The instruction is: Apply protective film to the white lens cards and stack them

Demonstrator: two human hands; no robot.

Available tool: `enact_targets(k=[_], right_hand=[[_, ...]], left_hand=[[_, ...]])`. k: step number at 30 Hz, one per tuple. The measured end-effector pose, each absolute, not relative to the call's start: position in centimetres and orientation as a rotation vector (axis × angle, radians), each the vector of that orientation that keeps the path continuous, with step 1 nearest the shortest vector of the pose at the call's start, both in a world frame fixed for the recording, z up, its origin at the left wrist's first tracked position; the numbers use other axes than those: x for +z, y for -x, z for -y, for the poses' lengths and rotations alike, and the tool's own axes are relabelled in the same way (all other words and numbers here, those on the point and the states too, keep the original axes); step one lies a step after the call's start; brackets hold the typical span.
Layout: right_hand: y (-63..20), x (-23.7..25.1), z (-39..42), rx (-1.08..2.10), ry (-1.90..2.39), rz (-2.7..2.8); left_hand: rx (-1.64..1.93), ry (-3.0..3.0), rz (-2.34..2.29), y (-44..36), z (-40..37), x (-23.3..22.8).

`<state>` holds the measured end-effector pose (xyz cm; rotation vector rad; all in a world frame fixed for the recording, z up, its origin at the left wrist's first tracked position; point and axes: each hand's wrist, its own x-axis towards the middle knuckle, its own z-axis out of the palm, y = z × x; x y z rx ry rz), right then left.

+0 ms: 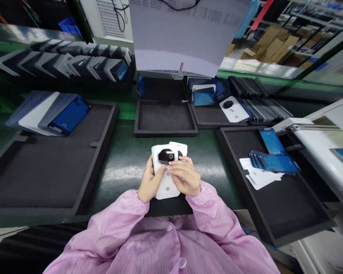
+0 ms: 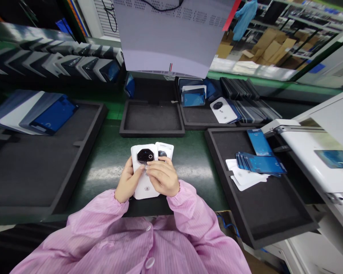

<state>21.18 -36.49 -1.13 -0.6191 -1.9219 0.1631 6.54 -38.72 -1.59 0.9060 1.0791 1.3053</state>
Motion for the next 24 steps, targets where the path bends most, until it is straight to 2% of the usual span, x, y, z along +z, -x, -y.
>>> enact_targets(k=[24], right_hand=[[-21.17, -0.93, 36.62, 0.099, 0.608, 1.954]], left_hand=[[1.269, -0.895, -1.075, -6.33, 38.86, -2.35]])
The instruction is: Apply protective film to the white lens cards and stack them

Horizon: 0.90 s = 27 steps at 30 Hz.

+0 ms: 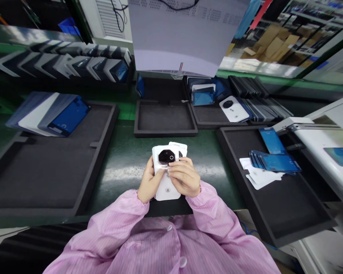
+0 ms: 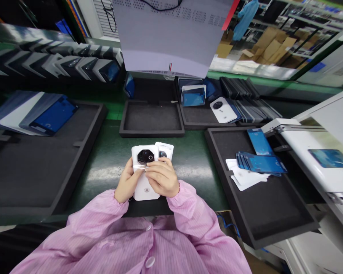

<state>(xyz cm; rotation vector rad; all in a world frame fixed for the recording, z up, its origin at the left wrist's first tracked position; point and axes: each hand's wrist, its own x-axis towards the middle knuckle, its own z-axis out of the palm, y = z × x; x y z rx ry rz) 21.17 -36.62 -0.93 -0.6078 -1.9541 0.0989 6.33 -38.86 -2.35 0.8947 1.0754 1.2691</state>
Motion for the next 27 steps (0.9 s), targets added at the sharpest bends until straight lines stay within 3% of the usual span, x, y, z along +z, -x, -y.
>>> enact_targets(k=[9, 15, 20, 24, 27], right_hand=[[-21.1, -1.1, 36.5, 0.118, 0.889, 1.853], [-21.4, -0.8, 36.4, 0.493, 1.185, 1.792], [-22.2, -1.0, 35.6, 0.673, 1.131, 1.389], [-24.5, -1.0, 34.0, 0.622, 1.081, 0.850], [-26.0, -1.2, 33.0, 0.646, 1.148, 0.826]], left_hand=[[1.224, -0.827, -1.017, -6.5, 38.9, -2.0], [1.164, -0.740, -0.941, -6.7, 39.0, -1.9], [1.178, -0.687, -0.941, -6.8, 38.9, -2.2], [1.214, -0.626, -0.974, -6.6, 38.7, -2.3], [1.244, -0.546, -1.007, -6.3, 38.4, -2.2]])
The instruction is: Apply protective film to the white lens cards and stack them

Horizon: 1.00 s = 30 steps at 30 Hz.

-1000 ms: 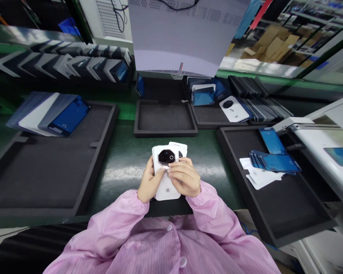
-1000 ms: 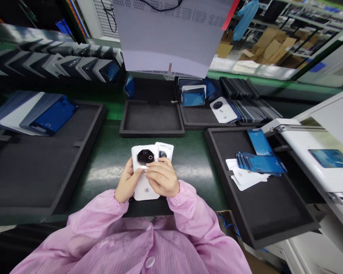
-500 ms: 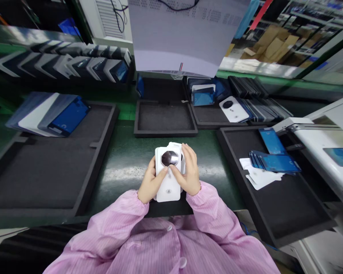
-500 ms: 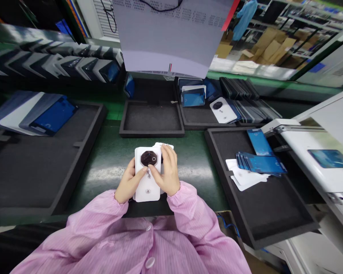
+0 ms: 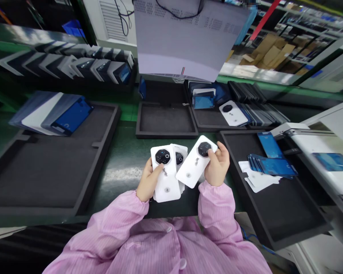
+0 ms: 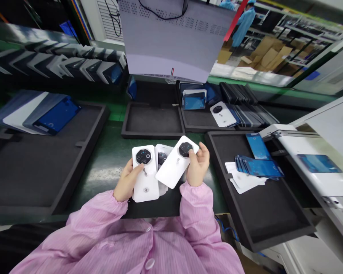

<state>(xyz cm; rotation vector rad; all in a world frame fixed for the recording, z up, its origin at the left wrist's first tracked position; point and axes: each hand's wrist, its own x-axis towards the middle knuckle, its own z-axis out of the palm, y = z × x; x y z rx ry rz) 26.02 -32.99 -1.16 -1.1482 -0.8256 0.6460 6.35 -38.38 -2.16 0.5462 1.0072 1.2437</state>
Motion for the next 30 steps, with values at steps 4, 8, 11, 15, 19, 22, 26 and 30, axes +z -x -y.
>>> enact_targets(k=[4, 8, 11, 15, 19, 22, 26, 30], right_hand=[[-26.2, -2.0, 32.6, 0.914, 1.319, 1.090], [-26.3, -3.1, 32.4, 0.930, 1.385, 1.198], [-26.8, -3.4, 32.2, 0.905, 1.414, 1.259], [-27.5, -3.6, 31.9, 0.855, 1.459, 1.341], [-27.5, -3.7, 31.9, 0.791, 1.473, 1.371], [-26.6, -3.8, 32.0, 0.728, 1.543, 1.444], [-24.9, -3.2, 32.7, 0.382, 1.597, 1.607], [-23.2, -1.8, 33.8, 0.240, 1.361, 1.606]], left_hand=[[1.313, -0.597, -1.033, -6.0, 38.1, -2.0], [1.343, -0.686, -1.065, -5.7, 38.0, -1.8], [1.330, -0.654, -1.075, -5.7, 38.1, -1.7], [1.333, -0.626, -1.058, -5.7, 38.2, -1.4], [1.356, -0.603, -1.021, -5.7, 38.1, -0.7], [1.332, -0.601, -1.010, -5.8, 38.1, -0.5], [1.265, -0.649, -1.008, -5.9, 38.2, -1.0], [1.269, -0.813, -1.085, -6.1, 38.5, -1.9]])
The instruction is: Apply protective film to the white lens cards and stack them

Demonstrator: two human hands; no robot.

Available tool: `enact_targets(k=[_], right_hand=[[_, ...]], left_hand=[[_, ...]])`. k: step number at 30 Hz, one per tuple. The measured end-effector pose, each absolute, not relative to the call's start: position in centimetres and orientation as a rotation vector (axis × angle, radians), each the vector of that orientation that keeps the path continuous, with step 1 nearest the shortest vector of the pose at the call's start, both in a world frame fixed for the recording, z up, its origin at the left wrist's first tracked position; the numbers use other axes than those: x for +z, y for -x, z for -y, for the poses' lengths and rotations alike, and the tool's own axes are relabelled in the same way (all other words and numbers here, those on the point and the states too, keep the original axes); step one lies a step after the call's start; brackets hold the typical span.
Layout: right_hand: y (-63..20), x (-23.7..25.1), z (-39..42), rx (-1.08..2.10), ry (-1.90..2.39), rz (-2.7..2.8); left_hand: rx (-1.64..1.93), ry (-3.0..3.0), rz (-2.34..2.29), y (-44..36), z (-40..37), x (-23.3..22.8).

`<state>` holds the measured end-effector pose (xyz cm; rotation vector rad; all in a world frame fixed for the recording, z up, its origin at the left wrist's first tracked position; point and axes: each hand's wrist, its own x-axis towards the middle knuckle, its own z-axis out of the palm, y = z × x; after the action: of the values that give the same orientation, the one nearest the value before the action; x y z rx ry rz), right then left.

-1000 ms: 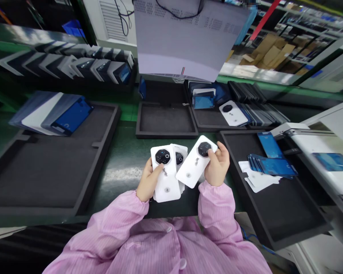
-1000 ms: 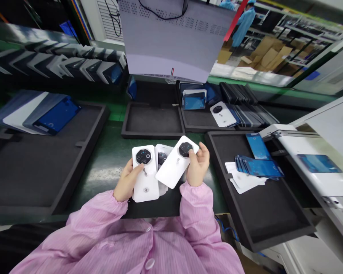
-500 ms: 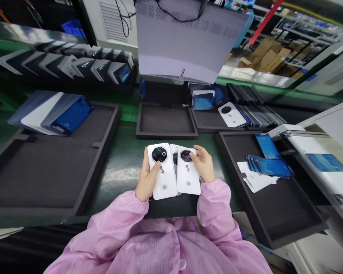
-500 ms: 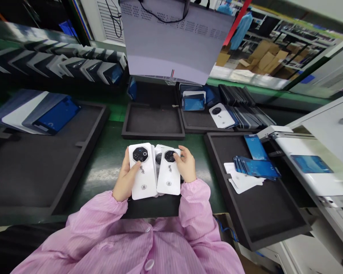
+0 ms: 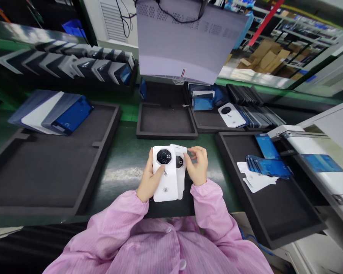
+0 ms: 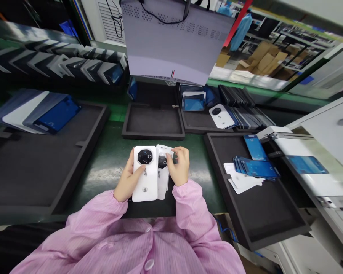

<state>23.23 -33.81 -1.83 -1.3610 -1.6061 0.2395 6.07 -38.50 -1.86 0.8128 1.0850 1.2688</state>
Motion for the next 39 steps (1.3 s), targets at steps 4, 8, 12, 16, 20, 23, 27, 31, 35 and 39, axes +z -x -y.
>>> enact_targets(k=[4, 8, 12, 16, 20, 23, 27, 31, 35, 39], right_hand=[[-21.7, -1.1, 35.0, 0.480, 1.191, 1.624], [-21.2, -1.5, 35.3, 0.689, 1.240, 1.507], [-21.4, -1.7, 35.3, 0.773, 1.240, 1.456], [-21.4, -1.4, 35.6, 0.663, 1.278, 1.467], [-21.5, -1.5, 35.5, 0.700, 1.279, 1.450], [-21.7, -1.7, 35.2, 0.793, 1.235, 1.414], [-21.5, -1.4, 35.6, 0.674, 1.251, 1.490], [-21.1, -0.8, 36.4, 0.295, 1.083, 1.702], [-20.7, -0.8, 36.8, 0.216, 0.704, 1.902], [-20.5, -1.0, 36.8, 0.243, 0.592, 1.890]], left_hand=[[1.205, -1.027, -1.133, -6.4, 39.0, -2.4], [1.123, -1.169, -1.205, -6.5, 39.4, -2.6], [1.104, -1.215, -1.219, -6.6, 39.5, -2.7], [1.132, -1.193, -1.221, -6.6, 39.4, -2.8], [1.204, -1.276, -1.253, -6.7, 39.5, -2.9], [1.216, -1.308, -1.251, -6.6, 39.6, -2.9], [1.177, -1.296, -1.274, -6.6, 39.6, -2.8], [1.185, -1.157, -1.207, -6.7, 39.3, -2.6], [1.279, -1.047, -1.124, -6.6, 38.9, -2.3], [1.303, -0.957, -1.107, -6.4, 38.7, -1.9]])
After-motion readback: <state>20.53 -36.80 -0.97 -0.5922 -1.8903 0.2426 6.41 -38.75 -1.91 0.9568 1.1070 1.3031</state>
